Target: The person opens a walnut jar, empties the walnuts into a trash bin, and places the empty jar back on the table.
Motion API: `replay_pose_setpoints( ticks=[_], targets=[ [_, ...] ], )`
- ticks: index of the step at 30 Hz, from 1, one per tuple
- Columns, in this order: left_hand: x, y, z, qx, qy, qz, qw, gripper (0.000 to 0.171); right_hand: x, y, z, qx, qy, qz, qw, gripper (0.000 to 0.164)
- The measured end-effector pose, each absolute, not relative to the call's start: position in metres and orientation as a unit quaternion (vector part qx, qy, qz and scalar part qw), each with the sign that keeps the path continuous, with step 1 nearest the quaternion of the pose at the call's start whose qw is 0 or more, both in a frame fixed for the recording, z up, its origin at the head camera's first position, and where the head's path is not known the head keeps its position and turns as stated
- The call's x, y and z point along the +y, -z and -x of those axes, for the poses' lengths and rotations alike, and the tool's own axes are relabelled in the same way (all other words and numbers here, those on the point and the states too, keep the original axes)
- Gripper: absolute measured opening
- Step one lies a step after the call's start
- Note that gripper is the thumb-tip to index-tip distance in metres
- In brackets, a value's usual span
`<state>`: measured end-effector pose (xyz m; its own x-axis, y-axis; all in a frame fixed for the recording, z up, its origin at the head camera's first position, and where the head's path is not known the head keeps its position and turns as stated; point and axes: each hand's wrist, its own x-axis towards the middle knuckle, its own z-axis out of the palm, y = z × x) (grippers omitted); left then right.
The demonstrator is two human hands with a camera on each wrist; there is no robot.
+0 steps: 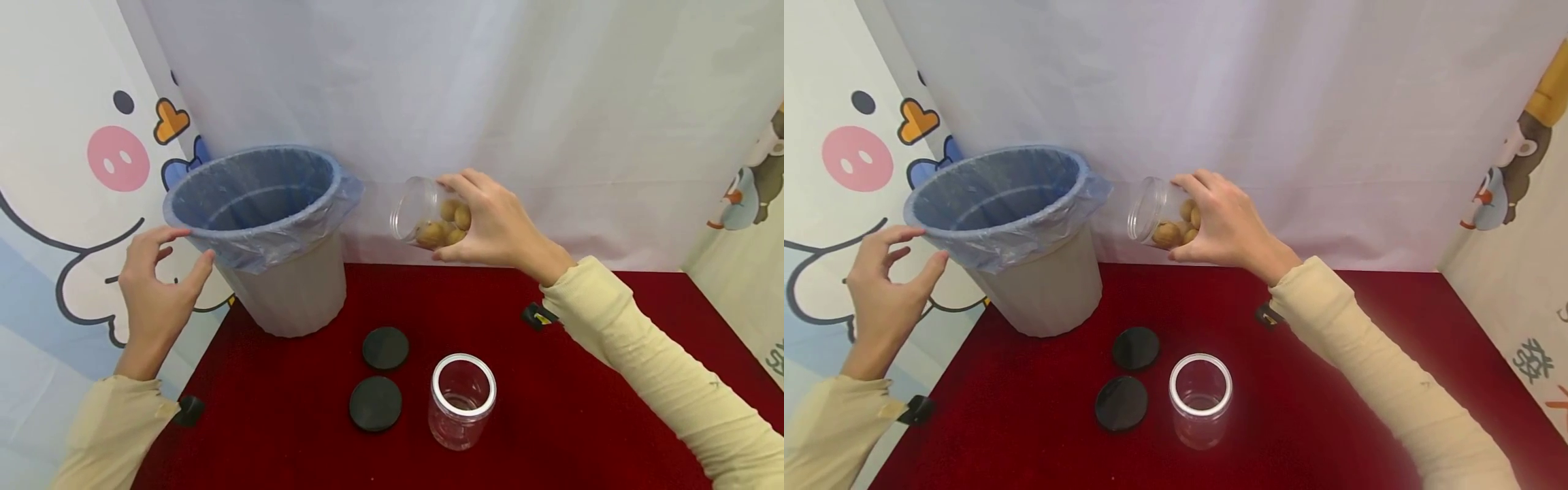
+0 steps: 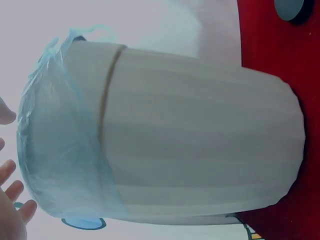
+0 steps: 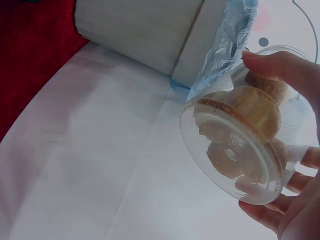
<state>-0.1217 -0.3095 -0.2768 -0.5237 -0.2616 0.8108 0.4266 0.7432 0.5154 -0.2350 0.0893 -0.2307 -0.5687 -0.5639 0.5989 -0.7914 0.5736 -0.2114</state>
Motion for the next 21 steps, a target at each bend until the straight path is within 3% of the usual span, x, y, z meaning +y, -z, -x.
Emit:
replay_pose_setpoints(
  ticks=[13, 21],
  targets=[
    [-0.338, 0.282, 0.144, -0.818, 0.329, 0.113, 0.457, 0.036, 0.073, 0.216, 0.240, -0.850, -0.217, -0.410, 0.248, 0.092],
    [-0.341, 0.284, 0.149, -0.817, 0.341, 0.100, 0.455, 0.029, 0.063, 0.207, 0.242, -0.845, -0.202, -0.424, 0.256, 0.089]
  ],
)
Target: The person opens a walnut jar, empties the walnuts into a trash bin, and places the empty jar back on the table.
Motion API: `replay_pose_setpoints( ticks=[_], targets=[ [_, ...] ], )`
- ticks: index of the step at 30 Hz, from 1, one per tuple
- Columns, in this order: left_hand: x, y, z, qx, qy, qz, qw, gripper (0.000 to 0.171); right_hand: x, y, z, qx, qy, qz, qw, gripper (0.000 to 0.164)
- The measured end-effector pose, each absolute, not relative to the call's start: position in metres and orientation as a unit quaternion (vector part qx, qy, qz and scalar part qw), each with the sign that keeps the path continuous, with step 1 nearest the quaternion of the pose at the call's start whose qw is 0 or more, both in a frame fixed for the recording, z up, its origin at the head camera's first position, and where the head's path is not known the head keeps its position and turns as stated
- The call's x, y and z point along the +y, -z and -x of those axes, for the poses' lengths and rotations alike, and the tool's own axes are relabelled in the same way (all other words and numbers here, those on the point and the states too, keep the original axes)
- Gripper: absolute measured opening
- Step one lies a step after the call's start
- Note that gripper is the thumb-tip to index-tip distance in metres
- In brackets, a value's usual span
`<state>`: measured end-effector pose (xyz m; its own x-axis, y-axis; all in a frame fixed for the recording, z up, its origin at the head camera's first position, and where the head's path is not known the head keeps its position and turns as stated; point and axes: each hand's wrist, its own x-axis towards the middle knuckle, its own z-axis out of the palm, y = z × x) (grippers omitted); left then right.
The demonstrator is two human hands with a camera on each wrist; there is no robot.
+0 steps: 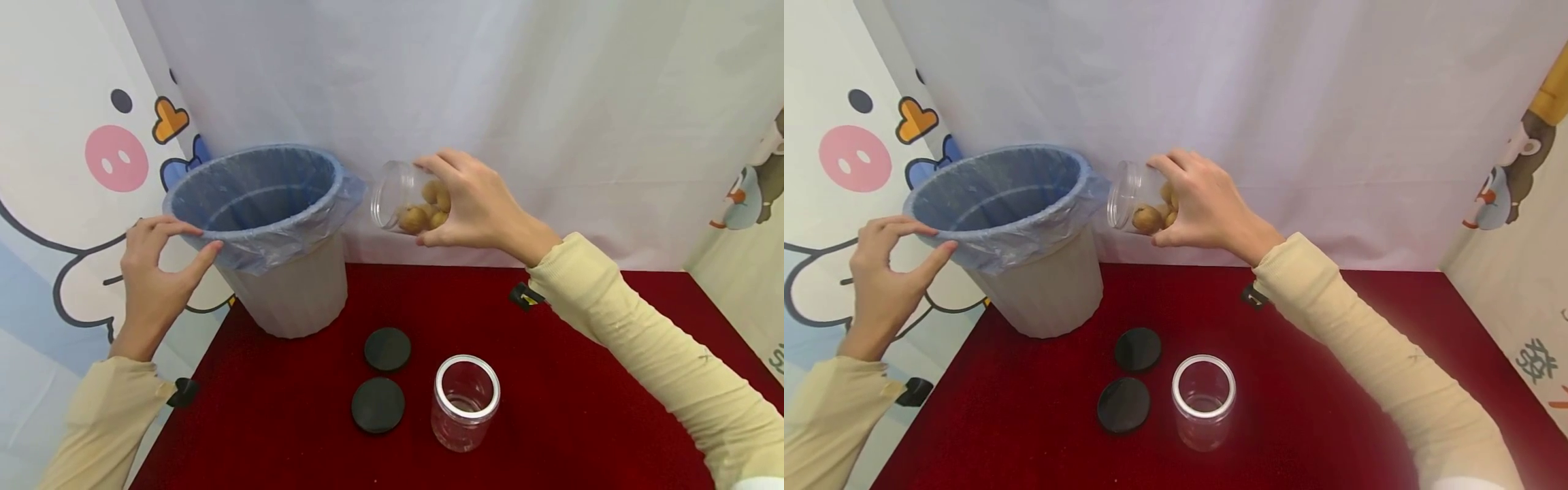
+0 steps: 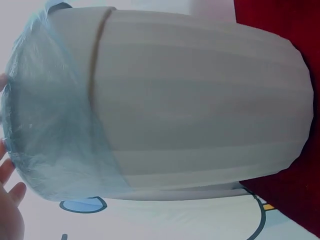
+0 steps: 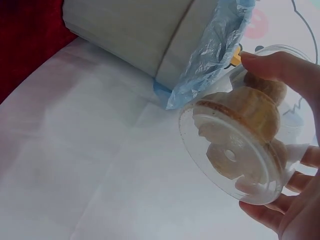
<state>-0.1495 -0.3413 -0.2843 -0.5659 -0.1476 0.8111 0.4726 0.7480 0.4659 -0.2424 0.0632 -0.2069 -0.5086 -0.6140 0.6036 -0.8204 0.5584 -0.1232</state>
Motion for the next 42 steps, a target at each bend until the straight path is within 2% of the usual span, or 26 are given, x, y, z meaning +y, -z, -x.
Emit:
replay_pose_setpoints(
  ticks=[8, 16, 42],
  targets=[
    [-0.339, 0.284, 0.155, -0.807, 0.338, 0.112, 0.472, 0.026, 0.058, 0.201, 0.246, -0.841, -0.187, -0.434, 0.263, 0.088],
    [-0.313, 0.268, 0.135, -0.789, 0.358, 0.113, 0.486, 0.023, 0.045, 0.196, 0.253, -0.836, -0.172, -0.446, 0.269, 0.087],
    [-0.311, 0.271, 0.139, -0.777, 0.356, 0.120, 0.505, 0.030, 0.003, 0.163, 0.257, -0.848, -0.102, -0.460, 0.244, 0.088]
  ],
)
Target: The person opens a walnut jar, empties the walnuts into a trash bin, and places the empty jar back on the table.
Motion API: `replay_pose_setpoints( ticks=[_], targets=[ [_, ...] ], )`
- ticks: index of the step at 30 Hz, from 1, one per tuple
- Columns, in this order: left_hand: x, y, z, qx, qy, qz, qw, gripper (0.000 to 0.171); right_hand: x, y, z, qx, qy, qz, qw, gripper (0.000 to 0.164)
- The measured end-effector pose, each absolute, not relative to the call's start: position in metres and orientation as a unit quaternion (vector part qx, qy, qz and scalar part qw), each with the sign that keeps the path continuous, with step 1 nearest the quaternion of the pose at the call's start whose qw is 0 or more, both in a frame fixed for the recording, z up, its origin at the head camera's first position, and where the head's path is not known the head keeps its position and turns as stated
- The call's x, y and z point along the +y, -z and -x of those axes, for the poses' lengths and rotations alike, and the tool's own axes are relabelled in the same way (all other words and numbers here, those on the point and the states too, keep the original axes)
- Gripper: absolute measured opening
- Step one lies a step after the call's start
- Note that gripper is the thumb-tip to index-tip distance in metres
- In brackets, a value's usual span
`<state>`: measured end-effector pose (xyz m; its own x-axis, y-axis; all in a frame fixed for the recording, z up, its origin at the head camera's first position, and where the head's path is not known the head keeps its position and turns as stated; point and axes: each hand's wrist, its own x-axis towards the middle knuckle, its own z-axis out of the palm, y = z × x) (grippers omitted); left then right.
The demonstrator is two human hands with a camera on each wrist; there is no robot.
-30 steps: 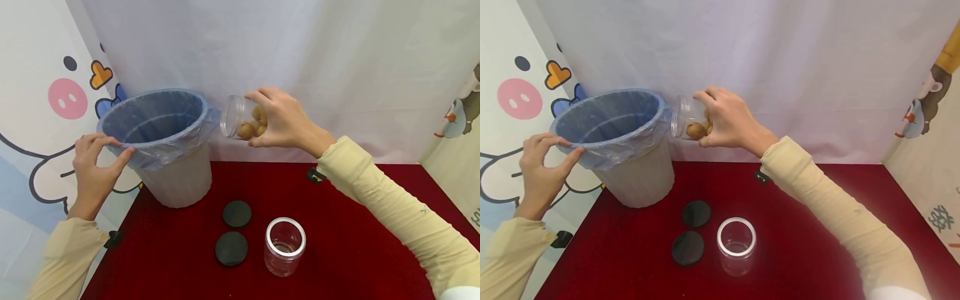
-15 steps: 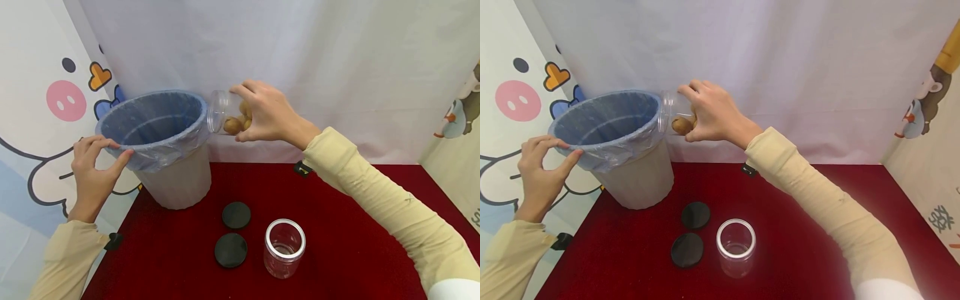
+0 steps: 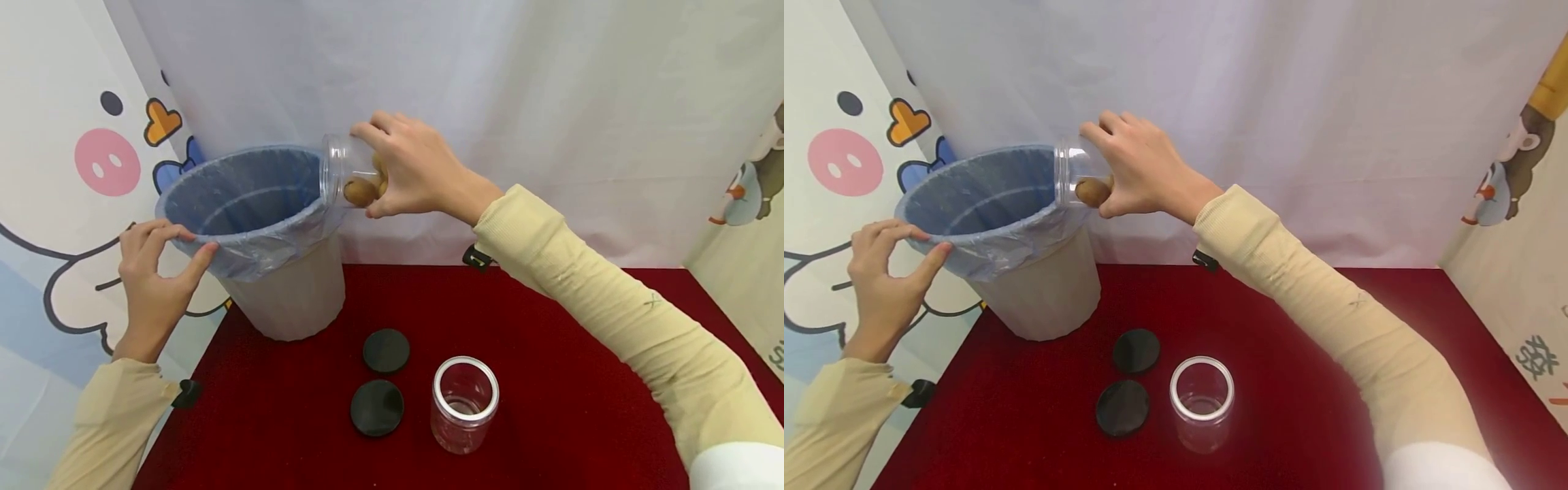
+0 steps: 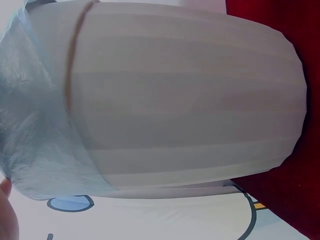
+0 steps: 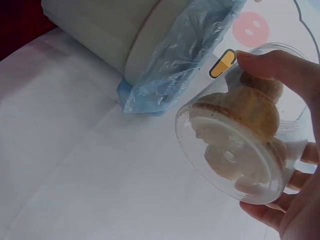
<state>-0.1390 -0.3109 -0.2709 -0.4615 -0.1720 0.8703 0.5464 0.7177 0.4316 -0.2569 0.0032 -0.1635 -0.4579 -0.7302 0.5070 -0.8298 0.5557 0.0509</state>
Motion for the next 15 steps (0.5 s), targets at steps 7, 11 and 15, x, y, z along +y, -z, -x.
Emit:
replay_pose_setpoints(
  ticks=[7, 11, 15],
  targets=[
    [-0.310, 0.269, 0.140, -0.774, 0.353, 0.128, 0.509, 0.033, -0.006, 0.156, 0.260, -0.854, -0.085, -0.454, 0.241, 0.091],
    [-0.308, 0.269, 0.138, -0.778, 0.354, 0.122, 0.504, 0.031, -0.012, 0.153, 0.262, -0.856, -0.075, -0.451, 0.239, 0.090],
    [-0.308, 0.270, 0.138, -0.778, 0.355, 0.119, 0.505, 0.030, -0.018, 0.154, 0.264, -0.859, -0.063, -0.449, 0.238, 0.087]
  ],
)
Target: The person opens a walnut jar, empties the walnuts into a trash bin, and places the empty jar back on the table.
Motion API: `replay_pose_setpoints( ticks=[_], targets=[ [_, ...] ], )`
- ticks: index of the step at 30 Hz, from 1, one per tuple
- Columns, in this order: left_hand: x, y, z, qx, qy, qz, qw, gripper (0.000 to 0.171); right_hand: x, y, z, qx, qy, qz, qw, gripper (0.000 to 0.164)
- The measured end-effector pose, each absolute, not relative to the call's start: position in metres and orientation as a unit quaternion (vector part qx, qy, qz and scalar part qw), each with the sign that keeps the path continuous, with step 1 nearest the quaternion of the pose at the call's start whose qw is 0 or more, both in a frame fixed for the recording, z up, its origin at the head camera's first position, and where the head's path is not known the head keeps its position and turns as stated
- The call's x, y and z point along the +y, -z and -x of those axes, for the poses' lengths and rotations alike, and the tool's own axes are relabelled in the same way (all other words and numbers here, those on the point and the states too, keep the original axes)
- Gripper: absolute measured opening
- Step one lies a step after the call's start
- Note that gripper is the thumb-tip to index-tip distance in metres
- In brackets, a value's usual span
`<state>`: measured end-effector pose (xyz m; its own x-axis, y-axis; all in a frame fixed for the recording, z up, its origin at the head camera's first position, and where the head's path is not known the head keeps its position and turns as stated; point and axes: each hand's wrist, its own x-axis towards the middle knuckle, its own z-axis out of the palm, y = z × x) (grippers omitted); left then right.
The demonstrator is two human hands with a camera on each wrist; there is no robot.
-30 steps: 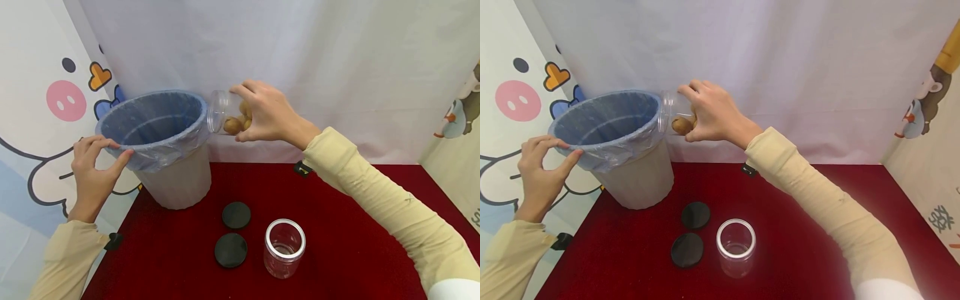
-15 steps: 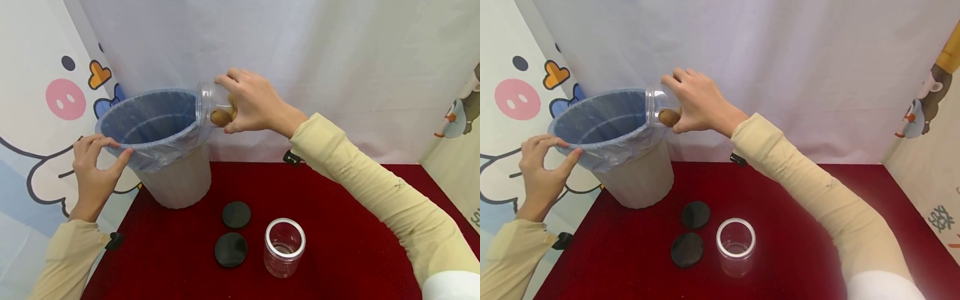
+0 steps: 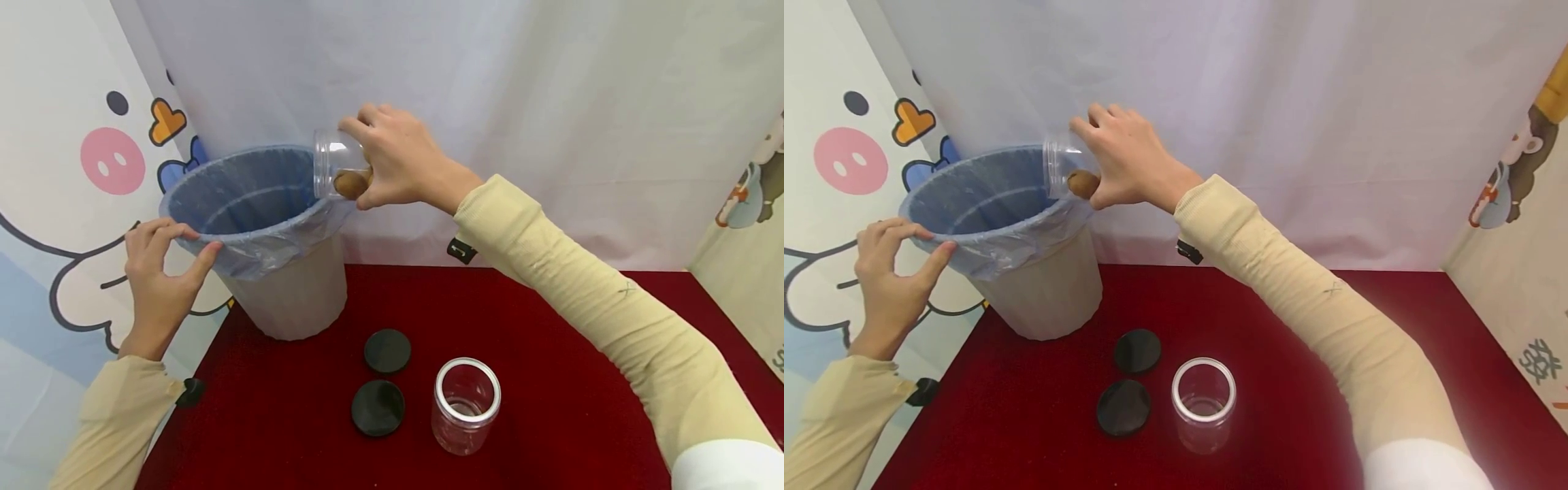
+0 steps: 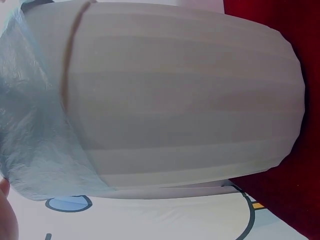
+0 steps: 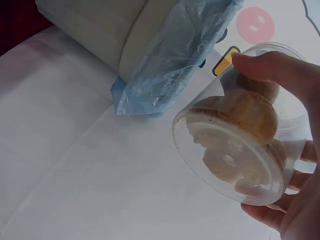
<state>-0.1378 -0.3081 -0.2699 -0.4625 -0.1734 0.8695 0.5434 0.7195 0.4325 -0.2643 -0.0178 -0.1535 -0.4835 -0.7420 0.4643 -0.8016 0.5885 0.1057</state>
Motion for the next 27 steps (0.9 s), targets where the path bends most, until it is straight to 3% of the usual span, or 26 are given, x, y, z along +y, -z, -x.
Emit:
replay_pose_setpoints(
  ticks=[27],
  targets=[
    [-0.307, 0.271, 0.139, -0.774, 0.350, 0.122, 0.513, 0.030, -0.048, 0.145, 0.267, -0.838, 0.004, -0.476, 0.267, 0.073]
  ],
)
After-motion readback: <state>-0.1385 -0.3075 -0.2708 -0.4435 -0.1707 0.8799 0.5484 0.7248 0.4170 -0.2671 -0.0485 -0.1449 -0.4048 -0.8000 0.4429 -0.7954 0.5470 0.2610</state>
